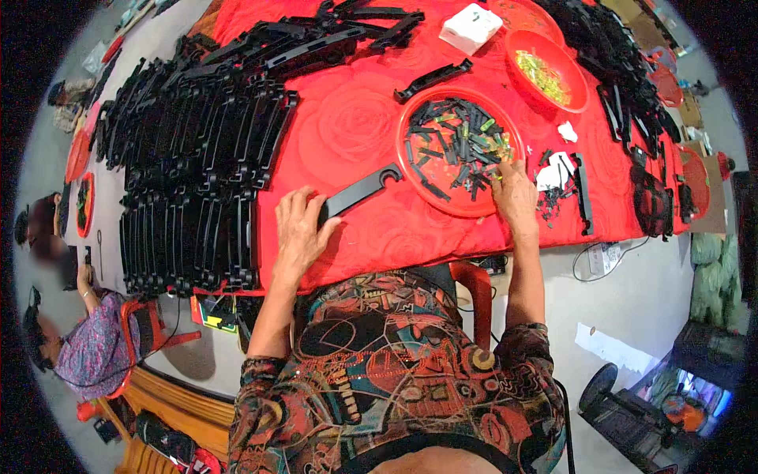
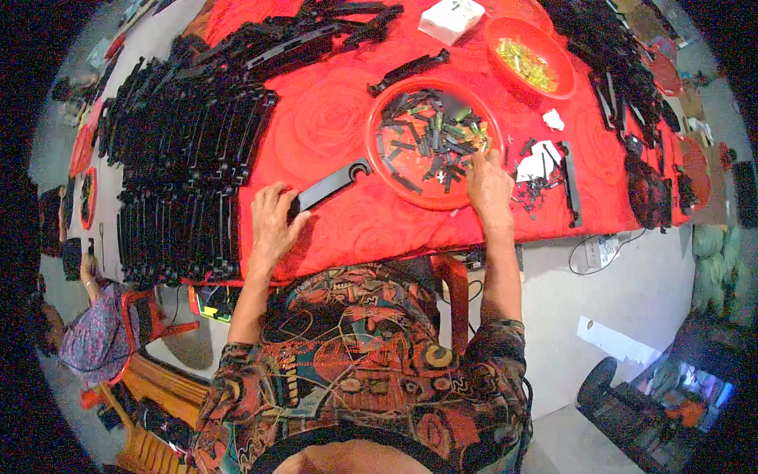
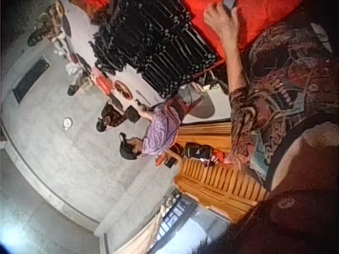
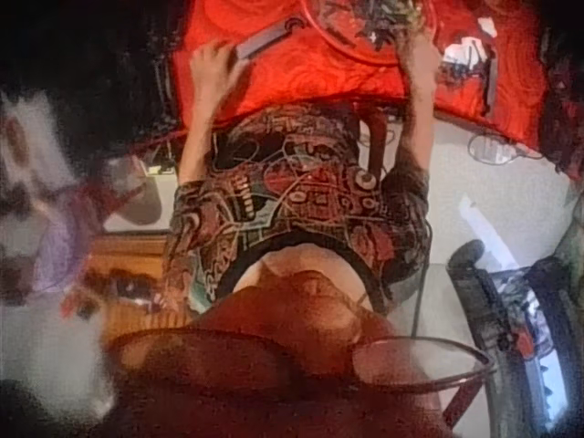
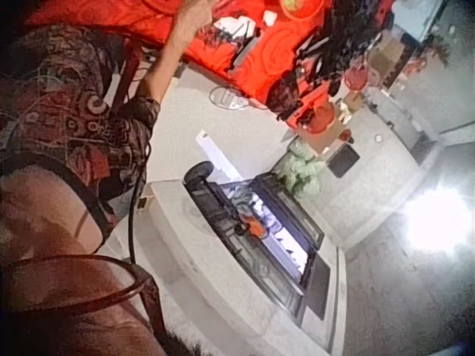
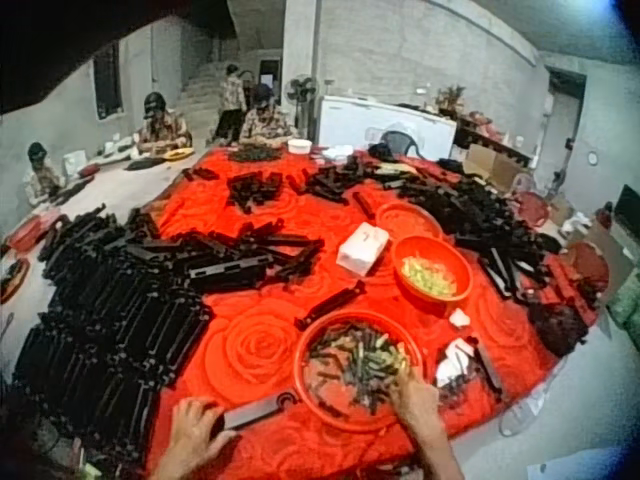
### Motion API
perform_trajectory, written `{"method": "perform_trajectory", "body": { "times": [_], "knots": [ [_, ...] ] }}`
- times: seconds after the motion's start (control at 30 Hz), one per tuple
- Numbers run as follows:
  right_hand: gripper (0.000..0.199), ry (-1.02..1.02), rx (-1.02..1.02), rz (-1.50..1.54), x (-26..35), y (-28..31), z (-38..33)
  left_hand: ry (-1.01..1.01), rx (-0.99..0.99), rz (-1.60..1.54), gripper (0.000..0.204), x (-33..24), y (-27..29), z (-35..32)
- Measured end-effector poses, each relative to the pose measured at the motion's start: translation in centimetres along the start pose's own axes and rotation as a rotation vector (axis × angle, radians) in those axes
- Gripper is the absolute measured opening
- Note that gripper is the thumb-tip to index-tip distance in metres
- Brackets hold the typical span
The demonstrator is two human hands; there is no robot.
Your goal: The person assembles plastic components by taking small pieces from a tray and fitting them into plastic frames by hand.
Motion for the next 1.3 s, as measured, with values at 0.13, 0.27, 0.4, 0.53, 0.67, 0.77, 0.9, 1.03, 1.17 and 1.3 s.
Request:
{"method": "perform_trajectory", "body": {
  "times": [0.13,0.27,0.4,0.53,0.67,0.77,0.9,1.03,1.17,1.3],
  "knots": [
    [0.024,0.074,0.097,-0.044,-0.4,0.0,0.5,0.014,0.018,-0.142,0.033,1.5,-1.4,0.4],
    [0.023,0.131,0.149,-0.069,-0.1,0.4,0.2,-0.036,0.146,-0.137,0.025,2.4,-1.7,1.5],
    [0.019,0.162,0.171,-0.087,0.5,-0.9,1.2,-0.063,0.223,-0.126,0.023,4.1,-2.1,2.0],
    [0.017,0.120,-0.017,0.026,0.8,0.3,0.7,-0.013,0.135,-0.122,0.033,2.4,0.5,2.1],
    [0.011,-0.134,-0.049,0.623,0.3,1.1,0.3,0.011,0.159,-0.062,0.043,0.4,1.3,-0.5],
    [0.009,-0.118,0.022,0.967,5.4,1.9,-0.6,0.128,0.140,-0.077,0.043,0.5,0.2,-2.2],
    [0.005,-0.157,0.171,1.282,11.7,-0.4,-2.1,0.142,0.103,-0.175,0.037,0.9,-0.5,-2.9],
    [0.007,-0.160,0.165,1.430,16.2,-2.0,-3.3,0.104,0.166,-0.224,0.036,0.4,-0.1,-2.8],
    [0.007,-0.215,0.083,1.321,18.6,-2.6,-5.4,0.110,0.098,-0.237,0.034,-0.1,-0.3,-3.3],
    [0.008,-0.126,-0.074,1.021,19.2,-3.3,-6.5,0.040,-0.054,-0.231,0.034,-1.5,0.1,-3.5]
  ]
}}
Point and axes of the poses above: each hand's wrist, its own z-axis towards the middle knuckle, its own y-axis out of the back of the hand, x = y × z, the point moved 6 cm from there along z, towards the middle knuckle
